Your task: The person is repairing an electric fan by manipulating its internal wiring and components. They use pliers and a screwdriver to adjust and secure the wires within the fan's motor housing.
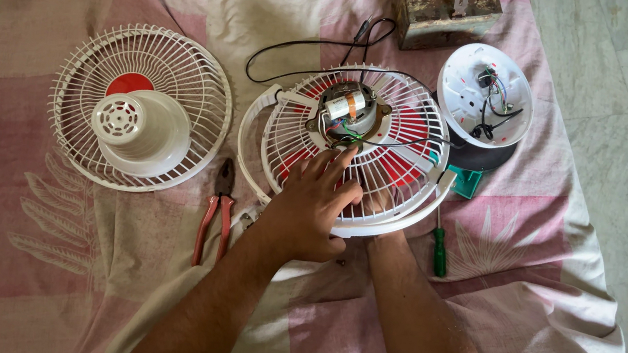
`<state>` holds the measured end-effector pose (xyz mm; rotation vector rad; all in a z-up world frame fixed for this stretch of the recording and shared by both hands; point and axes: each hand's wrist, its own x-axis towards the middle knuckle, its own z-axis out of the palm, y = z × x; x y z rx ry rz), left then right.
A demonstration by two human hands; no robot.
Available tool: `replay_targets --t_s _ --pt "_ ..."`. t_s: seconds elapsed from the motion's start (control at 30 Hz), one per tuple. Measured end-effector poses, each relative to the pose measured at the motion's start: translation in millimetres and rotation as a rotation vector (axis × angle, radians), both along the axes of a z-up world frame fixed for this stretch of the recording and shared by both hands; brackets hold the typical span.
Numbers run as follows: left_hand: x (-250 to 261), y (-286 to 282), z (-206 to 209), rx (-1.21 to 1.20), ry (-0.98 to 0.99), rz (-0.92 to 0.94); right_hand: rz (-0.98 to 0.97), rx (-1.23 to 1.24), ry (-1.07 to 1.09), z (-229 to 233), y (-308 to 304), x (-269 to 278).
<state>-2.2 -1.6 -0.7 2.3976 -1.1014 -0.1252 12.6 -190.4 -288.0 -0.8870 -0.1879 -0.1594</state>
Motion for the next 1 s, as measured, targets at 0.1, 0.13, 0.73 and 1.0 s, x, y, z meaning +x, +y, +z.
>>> replay_targets --t_s 0.1,0.13,0.73,1.0 --pt "0.1 0.4 0.8 -0.001 0.01 0.002 -0.055 -0.157 -0.058 13.8 3.0 -5.7" --pt "0.3 0.1 1.3 0.002 0.015 0.003 -0.04 -0.094 -0.008 18.6 4.1 -5.0" --pt "0.8 2.3 -0.7 -0.077 -0.014 -0.007 0.062 -0.058 -0.021 48.7 6.1 -16.2" --pt "0.2 1.2 -3.1 -0.049 -0.002 0.02 0.018 -0.051 0.043 45.3 3.3 -14.7"
